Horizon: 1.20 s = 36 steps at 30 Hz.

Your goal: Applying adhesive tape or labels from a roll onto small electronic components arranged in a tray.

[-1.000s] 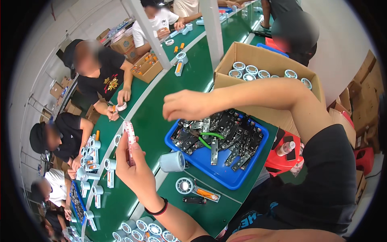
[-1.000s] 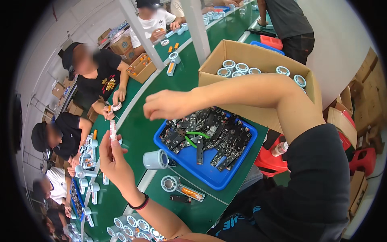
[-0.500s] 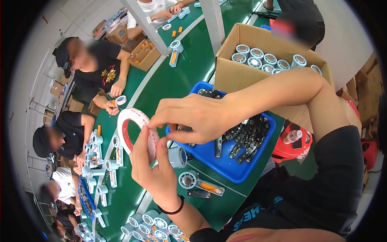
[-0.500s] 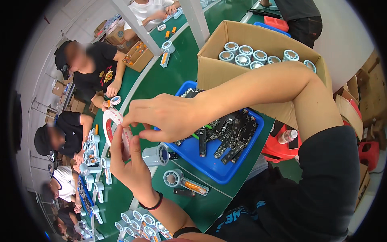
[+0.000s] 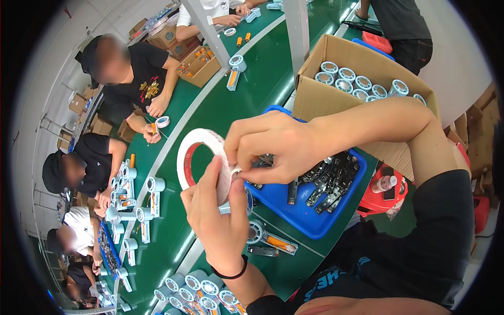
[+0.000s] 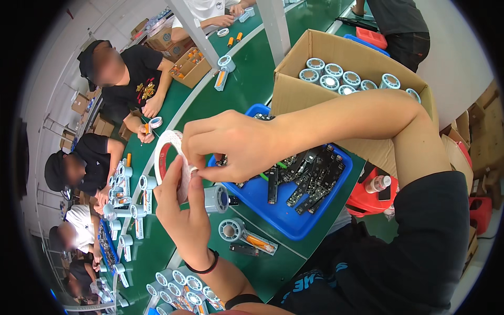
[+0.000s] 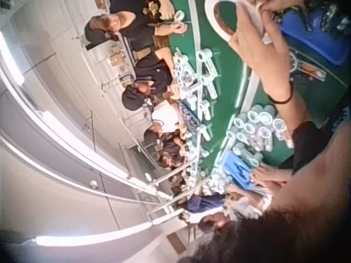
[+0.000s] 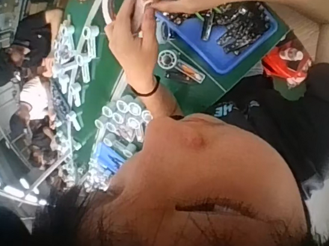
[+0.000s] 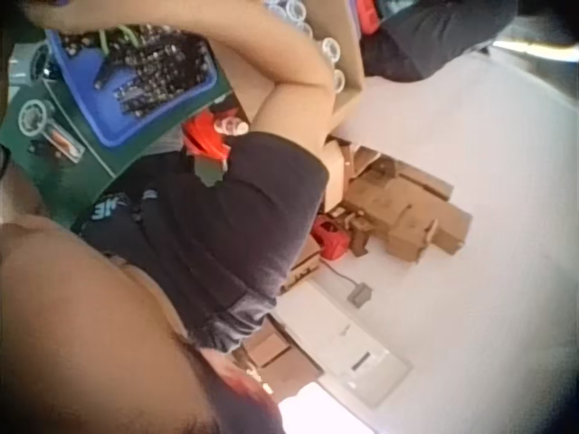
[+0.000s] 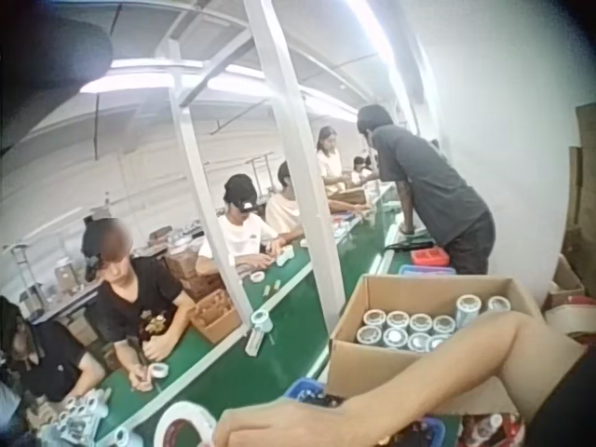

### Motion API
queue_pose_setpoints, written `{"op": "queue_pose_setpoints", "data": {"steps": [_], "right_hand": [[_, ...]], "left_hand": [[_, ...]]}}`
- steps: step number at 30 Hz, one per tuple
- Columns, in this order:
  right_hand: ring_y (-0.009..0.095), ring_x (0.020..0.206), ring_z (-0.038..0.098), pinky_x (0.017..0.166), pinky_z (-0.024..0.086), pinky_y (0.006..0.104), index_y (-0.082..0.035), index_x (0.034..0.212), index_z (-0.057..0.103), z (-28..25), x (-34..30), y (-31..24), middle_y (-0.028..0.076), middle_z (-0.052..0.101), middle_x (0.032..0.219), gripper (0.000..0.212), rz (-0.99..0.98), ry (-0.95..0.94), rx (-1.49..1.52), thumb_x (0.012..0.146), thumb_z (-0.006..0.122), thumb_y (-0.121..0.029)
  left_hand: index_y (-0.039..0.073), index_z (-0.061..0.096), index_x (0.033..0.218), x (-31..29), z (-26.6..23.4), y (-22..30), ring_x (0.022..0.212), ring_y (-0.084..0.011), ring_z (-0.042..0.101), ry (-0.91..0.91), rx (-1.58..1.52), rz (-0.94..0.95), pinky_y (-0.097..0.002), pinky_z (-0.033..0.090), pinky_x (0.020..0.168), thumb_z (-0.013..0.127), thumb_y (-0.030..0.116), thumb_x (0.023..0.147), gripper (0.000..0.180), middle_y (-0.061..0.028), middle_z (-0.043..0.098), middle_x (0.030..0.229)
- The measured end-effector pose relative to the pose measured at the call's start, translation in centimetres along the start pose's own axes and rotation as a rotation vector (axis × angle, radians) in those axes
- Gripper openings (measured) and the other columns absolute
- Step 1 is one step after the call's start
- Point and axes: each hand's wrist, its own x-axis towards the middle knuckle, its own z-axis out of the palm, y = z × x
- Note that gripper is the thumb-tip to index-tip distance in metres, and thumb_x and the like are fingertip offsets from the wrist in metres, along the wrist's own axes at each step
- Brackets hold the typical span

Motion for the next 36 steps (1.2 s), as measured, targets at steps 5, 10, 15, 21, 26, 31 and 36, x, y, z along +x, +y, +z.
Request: {"op": "queue_pose_setpoints", "data": {"steps": [5,10,15,21,26,31,36], "right_hand": [[0.02,0.067,0.062,0.051,0.05,0.0284,-0.004,0.084,0.055,0.1,0.4,-0.3,0.01,0.067,0.09,0.02,-0.177,0.044,-0.098,0.078,0.073,0.004],[0.021,0.068,0.063,0.051,0.048,0.0289,-0.004,0.083,0.054,-0.4,0.2,-4.2,0.009,0.069,0.088,0.016,-0.344,-0.065,-0.091,0.085,0.07,-0.004],[0.018,0.066,0.061,0.057,0.049,0.0318,-0.005,0.095,0.052,1.8,1.6,0.4,0.006,0.065,0.08,0.015,0.299,-0.046,-0.082,0.091,0.065,-0.011],[0.027,0.092,0.065,0.078,0.051,0.0403,-0.003,0.105,0.052,-0.4,0.2,22.3,0.015,0.063,0.095,0.022,0.856,-0.29,-0.457,0.087,0.064,-0.006],[0.029,0.095,0.066,0.079,0.052,0.0401,-0.003,0.106,0.054,1.9,-1.8,29.7,0.015,0.065,0.096,0.026,0.929,-0.297,-0.57,0.082,0.064,-0.005],[0.031,0.095,0.066,0.08,0.052,0.0404,-0.004,0.105,0.056,2.6,-0.8,32.3,0.015,0.066,0.096,0.027,0.915,-0.316,-0.531,0.08,0.064,-0.005],[0.032,0.097,0.066,0.082,0.052,0.0408,-0.004,0.105,0.058,3.6,0.3,32.4,0.016,0.068,0.098,0.03,0.946,-0.391,-0.58,0.077,0.068,-0.006]], "left_hand": [[0.002,0.069,0.118,0.1,-0.4,0.3,0.078,-0.0197,0.063,0.005,-0.038,0.055,-0.027,0.05,0.07,0.065,0.009,0.091,0.029,-0.0113,0.07,0.095],[0.0,0.069,0.113,0.1,-1.1,-0.1,0.067,-0.0181,0.064,0.123,-0.078,0.235,-0.032,0.043,0.069,0.064,0.002,0.082,0.031,-0.0109,0.071,0.087],[-0.005,0.066,0.115,0.6,-4.5,-2.7,0.069,-0.0178,0.065,0.551,-0.103,-0.235,-0.0299,0.049,0.067,0.054,0.007,0.088,0.032,-0.0177,0.072,0.094],[-0.011,0.061,0.118,0.6,-5.7,-1.6,0.07,-0.0209,0.065,0.658,-0.414,-0.098,-0.0296,0.051,0.068,0.045,0.015,0.093,0.039,-0.026,0.07,0.098],[-0.012,0.06,0.119,-0.1,-7.2,-2.4,0.071,-0.0218,0.065,0.697,-0.396,-0.117,-0.0317,0.052,0.072,0.044,0.017,0.094,0.041,-0.0268,0.07,0.098],[-0.015,0.054,0.125,-1.2,-9.3,-2.7,0.081,-0.0267,0.067,0.842,-0.449,-0.142,-0.0357,0.052,0.077,0.038,0.021,0.096,0.049,-0.0292,0.067,0.099],[-0.015,0.053,0.126,-2.0,-10.2,-2.7,0.082,-0.0271,0.066,0.89,-0.485,-0.141,-0.0371,0.052,0.079,0.036,0.026,0.098,0.052,-0.0312,0.066,0.1]]}}
